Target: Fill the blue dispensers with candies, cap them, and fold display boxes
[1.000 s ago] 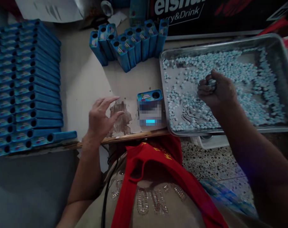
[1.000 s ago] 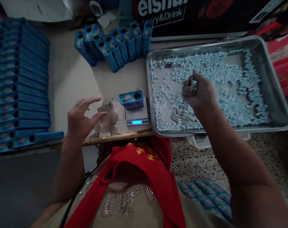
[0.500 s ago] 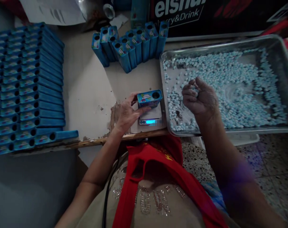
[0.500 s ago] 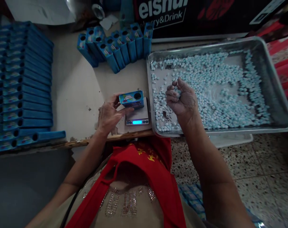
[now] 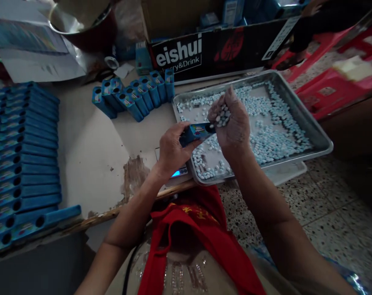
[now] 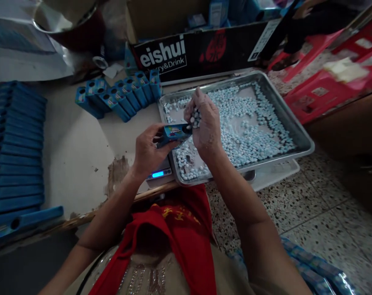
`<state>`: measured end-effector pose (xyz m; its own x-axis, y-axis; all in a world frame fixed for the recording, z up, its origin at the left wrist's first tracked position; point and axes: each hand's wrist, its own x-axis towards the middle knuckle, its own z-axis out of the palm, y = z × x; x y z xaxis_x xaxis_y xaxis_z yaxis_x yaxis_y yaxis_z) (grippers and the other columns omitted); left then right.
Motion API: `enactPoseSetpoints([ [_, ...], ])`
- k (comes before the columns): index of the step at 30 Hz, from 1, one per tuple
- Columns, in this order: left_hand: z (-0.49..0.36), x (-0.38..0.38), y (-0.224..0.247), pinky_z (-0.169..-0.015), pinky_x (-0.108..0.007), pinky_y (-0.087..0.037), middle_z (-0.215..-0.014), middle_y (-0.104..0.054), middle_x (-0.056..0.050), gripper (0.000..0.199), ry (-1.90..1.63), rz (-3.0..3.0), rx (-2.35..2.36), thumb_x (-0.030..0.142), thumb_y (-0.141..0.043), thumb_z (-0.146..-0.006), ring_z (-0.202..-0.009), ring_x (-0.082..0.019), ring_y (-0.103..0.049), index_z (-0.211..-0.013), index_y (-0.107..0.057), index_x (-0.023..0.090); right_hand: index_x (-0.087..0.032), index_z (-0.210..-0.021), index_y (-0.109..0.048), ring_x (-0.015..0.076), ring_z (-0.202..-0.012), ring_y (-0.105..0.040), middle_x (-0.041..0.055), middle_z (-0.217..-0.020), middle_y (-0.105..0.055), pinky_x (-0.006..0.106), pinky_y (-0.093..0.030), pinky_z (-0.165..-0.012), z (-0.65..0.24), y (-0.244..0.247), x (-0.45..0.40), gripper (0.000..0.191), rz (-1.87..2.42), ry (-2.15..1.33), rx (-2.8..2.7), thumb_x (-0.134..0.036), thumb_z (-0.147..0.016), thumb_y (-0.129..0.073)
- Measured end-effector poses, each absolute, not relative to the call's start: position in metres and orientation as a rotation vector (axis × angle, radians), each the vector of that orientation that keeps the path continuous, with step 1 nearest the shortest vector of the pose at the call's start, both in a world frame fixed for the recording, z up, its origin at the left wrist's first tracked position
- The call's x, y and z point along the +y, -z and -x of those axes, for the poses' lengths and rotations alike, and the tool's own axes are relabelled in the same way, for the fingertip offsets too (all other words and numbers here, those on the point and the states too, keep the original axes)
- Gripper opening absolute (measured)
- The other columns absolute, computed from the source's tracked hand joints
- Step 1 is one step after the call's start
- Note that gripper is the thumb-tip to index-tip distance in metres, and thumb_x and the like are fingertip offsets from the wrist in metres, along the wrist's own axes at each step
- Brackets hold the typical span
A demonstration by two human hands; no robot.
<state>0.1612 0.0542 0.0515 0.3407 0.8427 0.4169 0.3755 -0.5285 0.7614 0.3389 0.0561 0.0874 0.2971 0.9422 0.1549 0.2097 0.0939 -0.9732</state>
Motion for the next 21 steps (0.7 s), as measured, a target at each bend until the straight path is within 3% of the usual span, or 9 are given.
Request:
enactPoseSetpoints([
  [4,-0.178,0.054,-0.038,-0.094,-0.04,-0.06,-0.108,-0.077,-0.006,0.042,-1.091,-2.032,1.064,0.035,-0.089,-0.08,-0.1,-0.024,-0.074,-0.116,-0.071,0.023,-0.033,-0.092,-0.058,0.0242,-0.08,-0.055,0.0068,-0.083,-0.057,0.042,-0.047,-0.074,-0.342,-0.07,0.051,0.049,1.241,-0.733,-1.107,-0.074,-0.103,-0.034],
  [8,-0.188,0.055,-0.033,-0.092,-0.041,-0.06,-0.105,-0.078,-0.007,0.039,-1.081,-2.016,1.034,0.035,-0.089,-0.081,-0.095,-0.023,-0.073,-0.113,-0.071,0.023,-0.033,-0.104,-0.062,0.0225,-0.074,-0.054,0.0073,-0.086,-0.059,0.037,-0.039,-0.061,-0.349,-0.061,0.052,0.062,1.361,-0.853,-1.224,-0.087,-0.096,-0.034],
  [12,-0.192,0.057,-0.026,-0.089,-0.038,-0.06,-0.104,-0.077,-0.005,0.038,-1.105,-1.929,0.99,0.034,-0.089,-0.08,-0.094,-0.021,-0.072,-0.111,-0.069,0.024,-0.033,-0.104,-0.064,0.0207,-0.064,-0.049,0.005,-0.075,-0.052,0.035,-0.036,-0.056,-0.365,-0.064,0.054,0.059,1.418,-0.897,-1.237,-0.086,-0.095,-0.039],
  [17,-0.18,0.058,-0.011,-0.084,-0.031,-0.06,-0.105,-0.074,-0.002,0.041,-1.157,-1.629,0.863,0.033,-0.086,-0.083,-0.093,-0.018,-0.072,-0.117,-0.063,0.025,-0.031,-0.088,-0.058,0.0194,-0.063,-0.044,0.0001,-0.066,-0.038,0.034,-0.047,-0.061,-0.404,-0.055,0.051,0.049,1.205,-0.977,-0.902,-0.076,-0.1,-0.043],
  [21,-0.143,0.05,-0.009,-0.084,-0.028,-0.06,-0.104,-0.072,0.0,0.046,-1.273,-1.523,0.913,0.039,-0.088,-0.08,-0.094,-0.016,-0.071,-0.116,-0.062,0.027,-0.027,-0.079,-0.048,0.0181,-0.07,-0.054,0.0006,-0.073,-0.043,0.035,-0.057,-0.069,-0.424,-0.021,0.042,0.034,1.145,-1.049,-0.573,-0.049,-0.105,-0.046],
])
